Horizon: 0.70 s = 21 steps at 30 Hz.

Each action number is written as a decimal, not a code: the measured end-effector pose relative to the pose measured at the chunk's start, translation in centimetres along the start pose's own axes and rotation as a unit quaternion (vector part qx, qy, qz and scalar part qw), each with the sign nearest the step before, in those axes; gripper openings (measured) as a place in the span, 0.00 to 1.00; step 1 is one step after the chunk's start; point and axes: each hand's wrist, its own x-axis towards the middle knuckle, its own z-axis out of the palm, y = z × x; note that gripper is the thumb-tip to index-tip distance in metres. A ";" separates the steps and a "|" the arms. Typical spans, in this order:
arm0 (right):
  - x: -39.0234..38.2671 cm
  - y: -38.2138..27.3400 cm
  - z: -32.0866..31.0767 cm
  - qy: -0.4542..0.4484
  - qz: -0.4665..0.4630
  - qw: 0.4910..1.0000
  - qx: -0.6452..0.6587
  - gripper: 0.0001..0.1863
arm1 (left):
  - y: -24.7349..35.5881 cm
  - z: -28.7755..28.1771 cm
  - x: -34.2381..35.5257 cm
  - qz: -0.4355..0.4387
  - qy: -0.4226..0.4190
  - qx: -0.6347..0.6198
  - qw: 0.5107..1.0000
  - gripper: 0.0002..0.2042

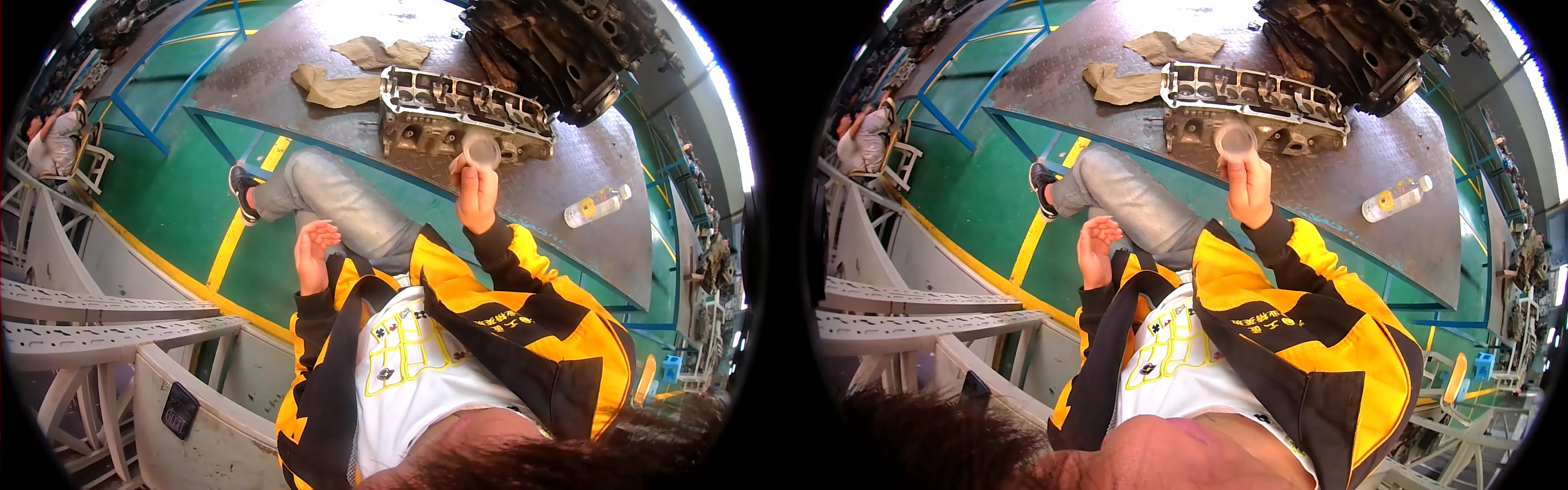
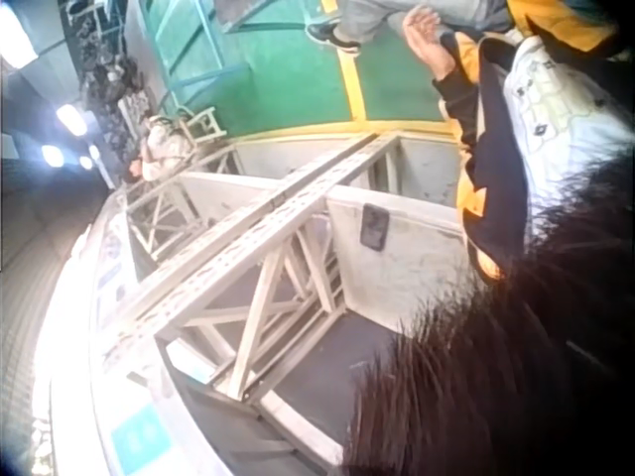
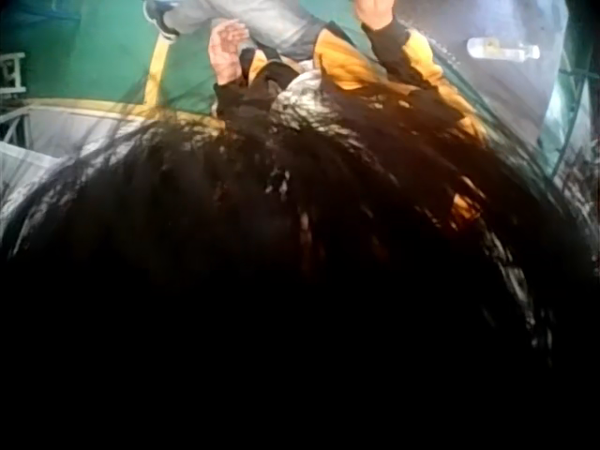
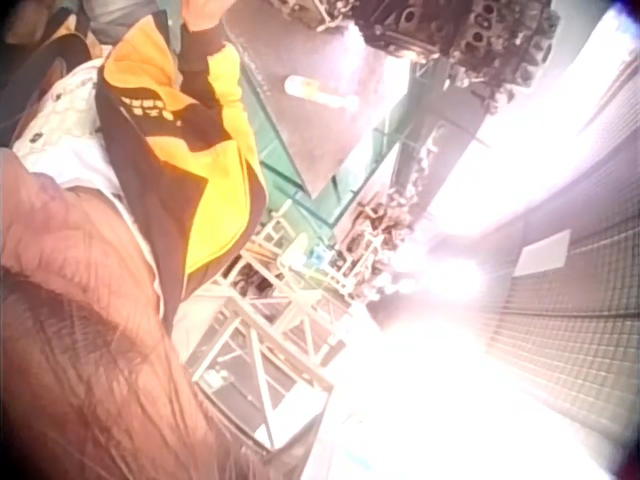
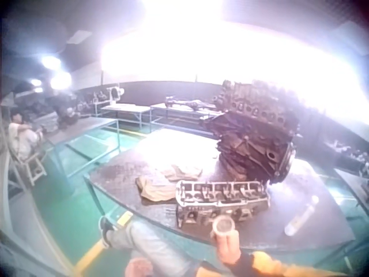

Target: The person picks up and rubs small cylindrical metal components between their palms and fingers. They use a thin metal rod to check the ports on an engine cylinder head and then place the components into the circular openings.

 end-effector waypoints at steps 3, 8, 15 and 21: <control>-1.0 4.5 0.0 0.019 -0.007 0.991 -0.133 0.10 | 0.1 0.1 0.0 0.010 0.008 -0.011 1.000 0.23; -0.7 3.2 0.5 -0.006 0.146 0.989 -0.024 0.14 | -0.3 -0.3 0.0 0.001 0.022 -0.027 0.999 0.23; -0.5 4.0 -0.4 0.099 -0.115 0.972 -0.182 0.10 | -0.2 -0.2 -0.1 -0.005 0.012 -0.025 1.000 0.24; -1.1 3.7 -0.6 0.050 0.116 0.992 0.020 0.16 | -0.2 -0.6 -0.2 -0.010 0.031 -0.044 0.998 0.22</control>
